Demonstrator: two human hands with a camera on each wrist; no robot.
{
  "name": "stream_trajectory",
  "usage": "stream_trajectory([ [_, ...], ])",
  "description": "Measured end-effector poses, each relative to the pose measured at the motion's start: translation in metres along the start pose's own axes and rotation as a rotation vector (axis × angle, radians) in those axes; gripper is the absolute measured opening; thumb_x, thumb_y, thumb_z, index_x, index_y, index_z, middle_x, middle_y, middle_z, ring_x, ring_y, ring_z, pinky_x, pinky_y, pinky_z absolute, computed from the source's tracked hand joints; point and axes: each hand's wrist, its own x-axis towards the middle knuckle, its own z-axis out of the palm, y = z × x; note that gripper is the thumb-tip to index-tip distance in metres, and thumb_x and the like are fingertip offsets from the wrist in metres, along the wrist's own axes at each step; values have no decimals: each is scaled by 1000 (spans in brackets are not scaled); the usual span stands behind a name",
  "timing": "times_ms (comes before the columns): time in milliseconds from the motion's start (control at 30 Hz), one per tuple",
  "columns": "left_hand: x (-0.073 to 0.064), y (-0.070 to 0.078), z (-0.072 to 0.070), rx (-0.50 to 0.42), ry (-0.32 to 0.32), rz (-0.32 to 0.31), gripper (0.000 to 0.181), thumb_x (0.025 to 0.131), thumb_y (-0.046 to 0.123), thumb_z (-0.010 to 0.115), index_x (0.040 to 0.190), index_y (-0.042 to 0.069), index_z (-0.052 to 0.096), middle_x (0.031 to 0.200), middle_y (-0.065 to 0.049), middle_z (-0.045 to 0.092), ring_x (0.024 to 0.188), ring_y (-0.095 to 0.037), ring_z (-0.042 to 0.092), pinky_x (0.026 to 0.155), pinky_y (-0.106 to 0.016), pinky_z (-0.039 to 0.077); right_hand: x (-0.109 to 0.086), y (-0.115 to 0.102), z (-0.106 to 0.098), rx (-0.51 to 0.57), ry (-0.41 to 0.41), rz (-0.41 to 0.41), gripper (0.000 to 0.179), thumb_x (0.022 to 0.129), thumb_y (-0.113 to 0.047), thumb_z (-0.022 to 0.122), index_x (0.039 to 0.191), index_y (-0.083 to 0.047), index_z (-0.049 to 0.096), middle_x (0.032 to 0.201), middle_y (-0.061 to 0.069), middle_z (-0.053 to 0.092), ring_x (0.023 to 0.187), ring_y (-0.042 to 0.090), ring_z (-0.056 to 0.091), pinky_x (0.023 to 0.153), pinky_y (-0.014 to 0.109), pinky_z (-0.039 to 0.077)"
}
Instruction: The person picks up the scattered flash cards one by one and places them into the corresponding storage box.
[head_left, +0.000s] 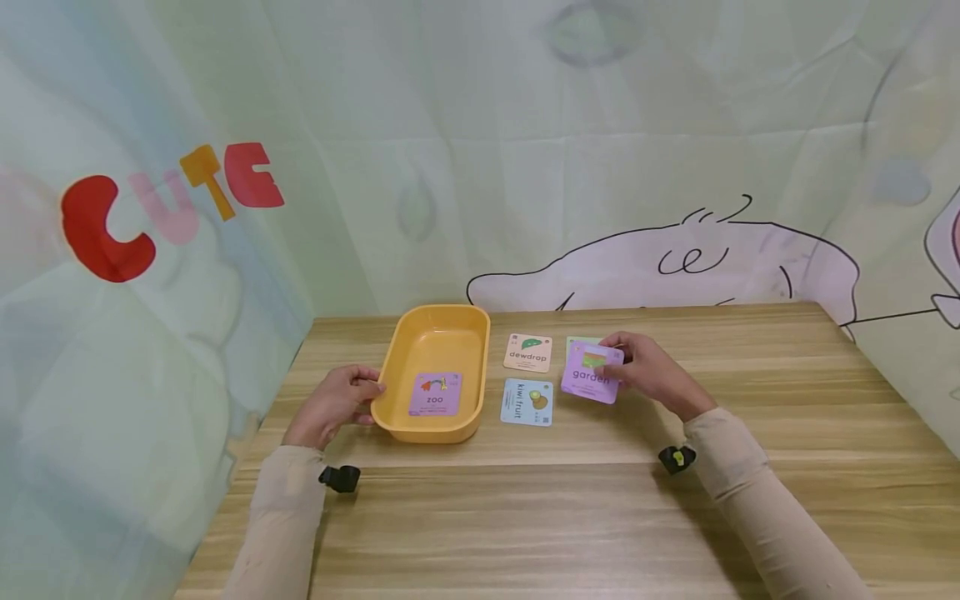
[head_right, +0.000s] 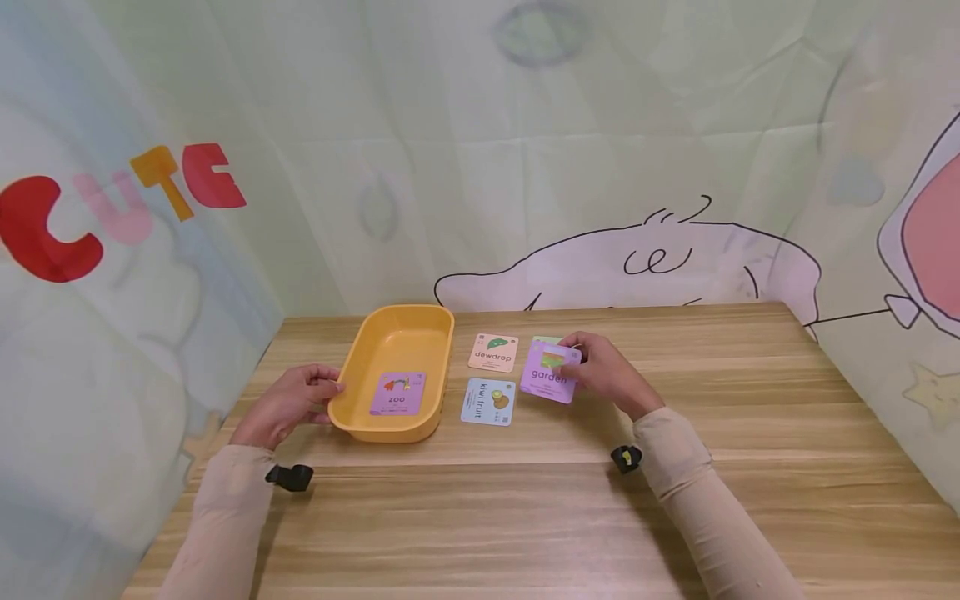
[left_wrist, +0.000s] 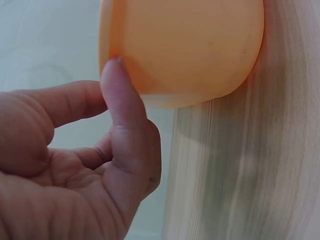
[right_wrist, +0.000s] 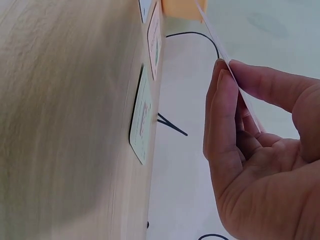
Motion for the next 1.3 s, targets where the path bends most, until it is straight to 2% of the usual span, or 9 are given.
stream_trajectory([
  [433,0,1,1,0,-1,-5,37,104,19,58,133,-2,51,124,-18,58,95,-22,65,75,-34,62,1,-6,0,-17,-6,18,36,96,-7,68,127,6,55,115,21,63,97,24,65,79,32,60],
  [767,1,0,1,-1,-7,-4,37,104,19,58,133,-3,51,124,-19,58,96,-22,65,74,-33,62,3,-8,1,-39,-5,11,37,96,-8,68,128,6,56,115,20,64,96,24,64,82,37,60],
  [1067,0,0,1,-3,-10,-1,36,104,19,58,133,-3,52,123,-18,59,97,-23,65,74,-34,62,6,-9,5,-9,-10,-11,37,95,-6,67,128,6,55,115,21,64,96,23,65,78,32,60],
  [1300,0,0,2,-5,-8,1,37,104,19,58,133,-3,52,122,-18,59,94,-21,65,73,-33,62,7,-11,7,1,-12,-16,34,95,-4,67,126,3,55,114,21,64,97,25,65,78,33,61],
])
